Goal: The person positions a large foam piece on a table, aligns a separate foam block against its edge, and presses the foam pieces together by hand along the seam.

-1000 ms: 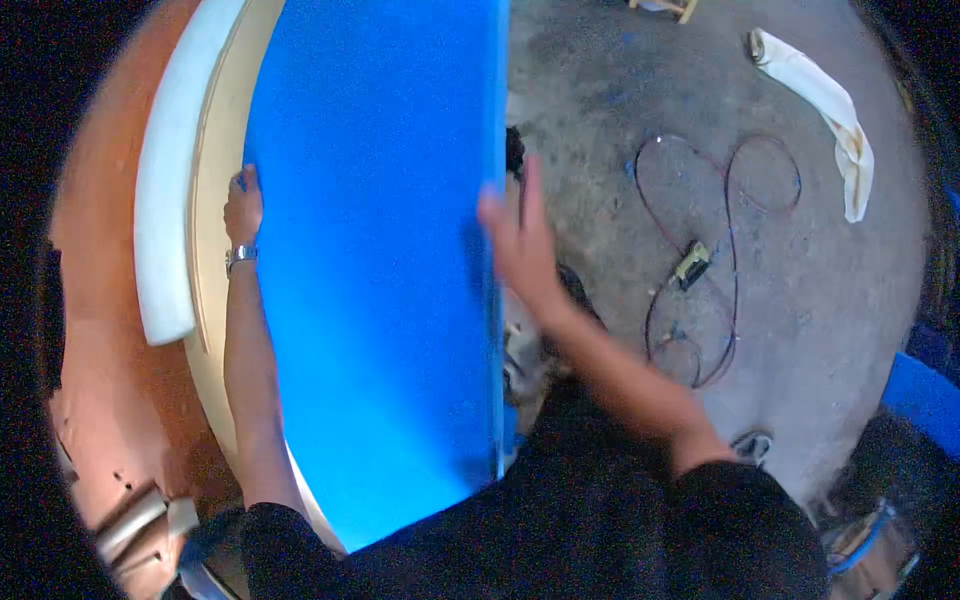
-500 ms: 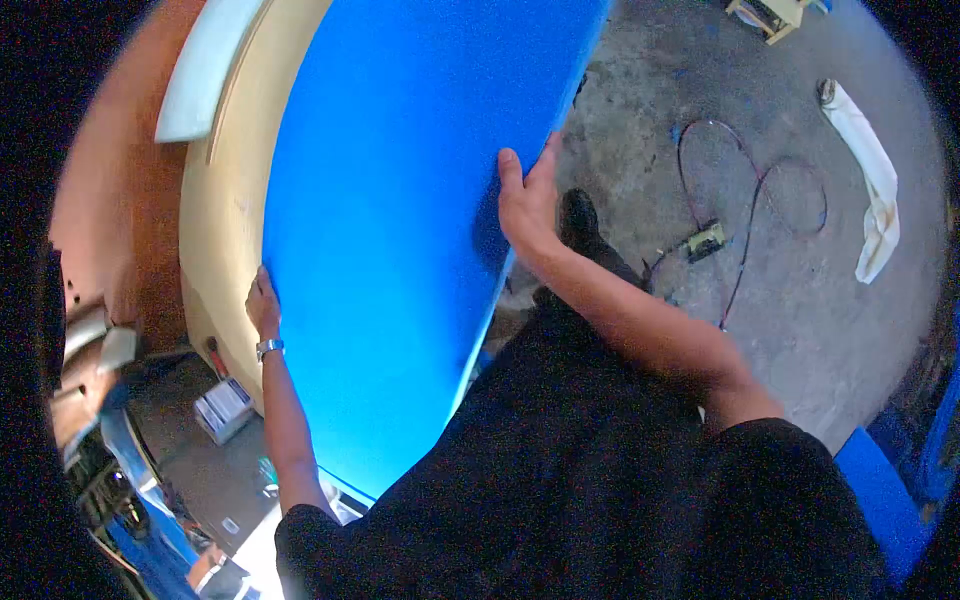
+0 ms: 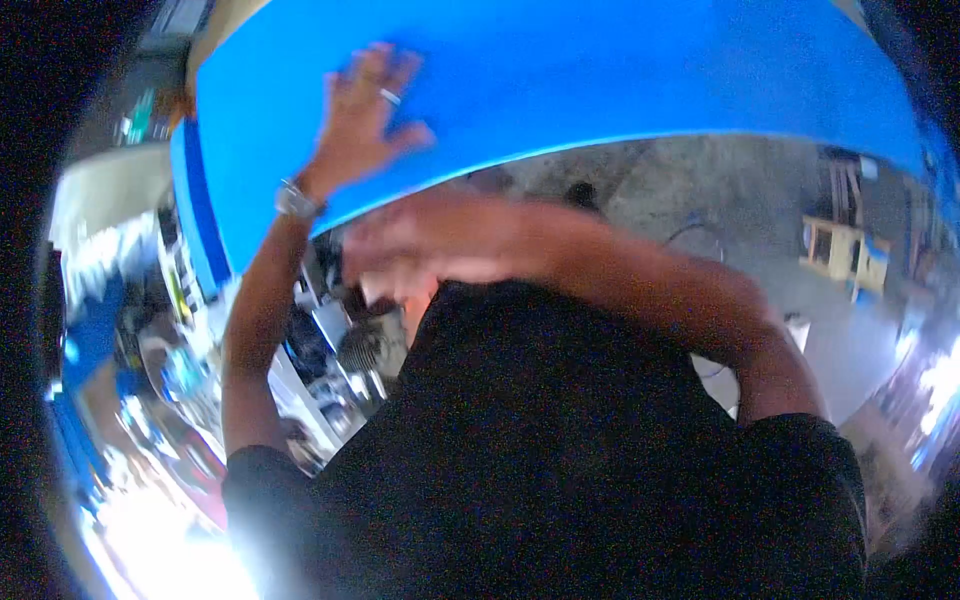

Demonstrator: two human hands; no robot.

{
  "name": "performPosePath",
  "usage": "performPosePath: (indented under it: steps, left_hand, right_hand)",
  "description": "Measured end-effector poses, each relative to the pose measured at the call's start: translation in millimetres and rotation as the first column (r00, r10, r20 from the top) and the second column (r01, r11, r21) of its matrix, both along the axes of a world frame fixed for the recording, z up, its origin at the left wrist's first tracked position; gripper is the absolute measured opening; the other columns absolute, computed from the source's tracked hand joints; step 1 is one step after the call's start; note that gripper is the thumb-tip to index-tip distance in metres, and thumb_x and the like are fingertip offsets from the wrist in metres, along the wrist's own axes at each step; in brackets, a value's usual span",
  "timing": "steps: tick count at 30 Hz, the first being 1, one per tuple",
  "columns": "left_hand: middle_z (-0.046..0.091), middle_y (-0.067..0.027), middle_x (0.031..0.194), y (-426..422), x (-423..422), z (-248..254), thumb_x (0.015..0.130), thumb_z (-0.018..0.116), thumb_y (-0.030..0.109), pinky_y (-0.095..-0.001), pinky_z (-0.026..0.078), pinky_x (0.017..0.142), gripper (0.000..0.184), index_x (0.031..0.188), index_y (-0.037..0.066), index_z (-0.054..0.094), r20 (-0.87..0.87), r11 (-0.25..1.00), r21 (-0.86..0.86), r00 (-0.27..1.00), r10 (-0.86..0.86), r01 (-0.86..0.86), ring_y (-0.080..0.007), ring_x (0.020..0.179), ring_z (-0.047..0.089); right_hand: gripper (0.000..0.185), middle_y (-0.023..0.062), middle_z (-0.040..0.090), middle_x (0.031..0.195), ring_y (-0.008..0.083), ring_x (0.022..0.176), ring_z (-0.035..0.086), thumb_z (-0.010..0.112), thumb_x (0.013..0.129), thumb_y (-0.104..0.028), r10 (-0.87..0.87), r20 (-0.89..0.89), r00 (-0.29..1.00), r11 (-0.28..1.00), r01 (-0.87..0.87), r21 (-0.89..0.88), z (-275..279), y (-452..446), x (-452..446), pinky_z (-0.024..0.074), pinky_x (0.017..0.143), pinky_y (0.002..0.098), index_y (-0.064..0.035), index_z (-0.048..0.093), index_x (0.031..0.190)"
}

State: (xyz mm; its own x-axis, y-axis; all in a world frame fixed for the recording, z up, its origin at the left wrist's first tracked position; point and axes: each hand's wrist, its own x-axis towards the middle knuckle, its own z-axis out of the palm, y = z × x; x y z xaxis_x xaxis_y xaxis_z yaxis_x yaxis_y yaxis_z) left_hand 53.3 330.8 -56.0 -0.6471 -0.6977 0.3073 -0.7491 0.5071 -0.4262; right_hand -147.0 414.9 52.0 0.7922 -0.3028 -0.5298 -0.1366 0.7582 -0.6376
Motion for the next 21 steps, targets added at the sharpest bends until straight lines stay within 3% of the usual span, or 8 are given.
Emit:
performPosePath:
  steps: [3, 6, 8, 9, 12, 17, 19, 21]
  left_hand:
    - [0.029, -0.0033, 0.154, 82.9, -5.0, -4.2, 0.087, 0.054, 0.054, -0.0564, 0.018, 0.113, 0.073, 0.150, 0.032, 0.025, -0.412, 0.922, 0.352, 0.911, 0.000, 0.159, -0.0271, 0.142, 0.025]
    - [0.024, 0.0019, 0.156, 83.2, 2.5, -5.5, 0.089, 0.054, 0.049, -0.0521, 0.017, 0.115, 0.070, 0.150, 0.033, 0.024, -0.221, 0.942, 0.334, 0.974, 0.050, 0.027, -0.0220, 0.144, 0.023]
    - [0.025, 0.0069, 0.156, 81.6, -16.3, -0.3, 0.090, 0.052, 0.045, -0.0479, 0.019, 0.115, 0.065, 0.149, 0.035, 0.026, -0.178, 0.955, 0.295, 0.984, 0.033, 0.021, -0.0172, 0.143, 0.025]
    - [0.029, 0.0095, 0.154, 80.2, -15.2, -2.7, 0.091, 0.051, 0.045, -0.0468, 0.021, 0.115, 0.062, 0.148, 0.037, 0.028, -0.174, 0.961, 0.277, 0.984, 0.038, 0.012, -0.0150, 0.141, 0.028]
    - [0.035, 0.0103, 0.151, 73.4, -9.3, -2.0, 0.094, 0.048, 0.042, -0.0433, 0.022, 0.115, 0.054, 0.146, 0.036, 0.033, -0.153, 0.961, 0.278, 0.987, 0.040, 0.004, -0.0126, 0.139, 0.031]
    - [0.030, 0.0054, 0.154, 63.8, 4.4, 12.0, 0.096, 0.044, 0.043, -0.0466, 0.017, 0.116, 0.053, 0.147, 0.030, 0.035, -0.220, 0.885, 0.455, 0.976, 0.004, 0.099, -0.0158, 0.142, 0.027]
    - [0.030, 0.0044, 0.154, 51.0, 9.7, 20.4, 0.096, 0.042, 0.050, -0.0498, 0.017, 0.116, 0.053, 0.146, 0.033, 0.035, -0.253, 0.921, 0.390, 0.961, 0.115, -0.007, -0.0189, 0.142, 0.027]
    - [0.028, 0.0016, 0.155, 9.3, 35.8, 13.1, 0.095, 0.040, 0.055, -0.0539, 0.015, 0.116, 0.056, 0.146, 0.033, 0.035, -0.242, 0.932, 0.299, 0.929, 0.281, -0.204, -0.0227, 0.143, 0.025]
  right_hand:
    - [0.051, 0.0168, 0.061, 0.124, 0.0334, 0.122, 0.053, 0.057, 0.092, -0.042, 0.080, 0.138, 0.987, 0.650, 0.053, -0.758, -13.2, -67.1, -28.0, 0.0397, 0.102, 0.0451, 0.0011, 0.062, 0.119]
    - [0.064, 0.0219, 0.030, 0.146, 0.0354, 0.136, 0.032, 0.048, 0.098, -0.041, 0.140, -0.385, 0.912, 0.517, -0.399, -0.757, 24.7, -105.7, -39.4, 0.0276, 0.111, 0.0439, -0.0001, 0.027, 0.142]
    - [0.078, 0.0187, 0.029, 0.151, 0.0360, 0.139, 0.029, 0.058, 0.089, -0.042, 0.014, -0.477, 0.879, 0.072, -0.476, -0.876, 5.9, -114.5, -71.6, 0.0225, 0.113, 0.0521, -0.0059, 0.023, 0.149]
    - [0.086, 0.0138, 0.037, 0.149, 0.0361, 0.137, 0.033, 0.072, 0.079, -0.043, -0.058, -0.372, 0.927, -0.340, -0.368, -0.865, -36.3, -106.5, -81.1, 0.0214, 0.111, 0.0607, -0.0113, 0.031, 0.148]
    - [0.100, 0.0072, 0.011, 0.159, 0.0355, 0.145, 0.009, 0.070, 0.079, -0.045, -0.281, -0.753, 0.594, -0.461, -0.772, -0.437, -87.4, -82.4, -114.0, 0.0086, 0.110, 0.0686, -0.0155, 0.010, 0.153]
    - [0.081, 0.0087, 0.014, 0.158, 0.0370, 0.145, 0.005, 0.058, 0.090, -0.043, -0.383, -0.582, 0.717, -0.508, -0.690, -0.516, -108.3, -65.3, -119.0, 0.0039, 0.109, 0.0697, -0.0130, 0.014, 0.152]
    - [0.094, 0.0036, -0.009, 0.159, 0.0323, 0.144, -0.014, 0.060, 0.088, -0.045, -0.316, -0.604, 0.732, -0.449, -0.676, -0.584, -110.9, -67.0, -117.5, -0.0070, 0.107, 0.0696, -0.0183, -0.002, 0.153]
    - [0.102, 0.0051, -0.003, 0.160, 0.0343, 0.145, -0.007, 0.068, 0.081, -0.049, -0.247, -0.698, 0.672, -0.383, -0.730, -0.566, -91.0, -68.1, -112.8, -0.0041, 0.106, 0.0722, -0.0181, 0.003, 0.153]
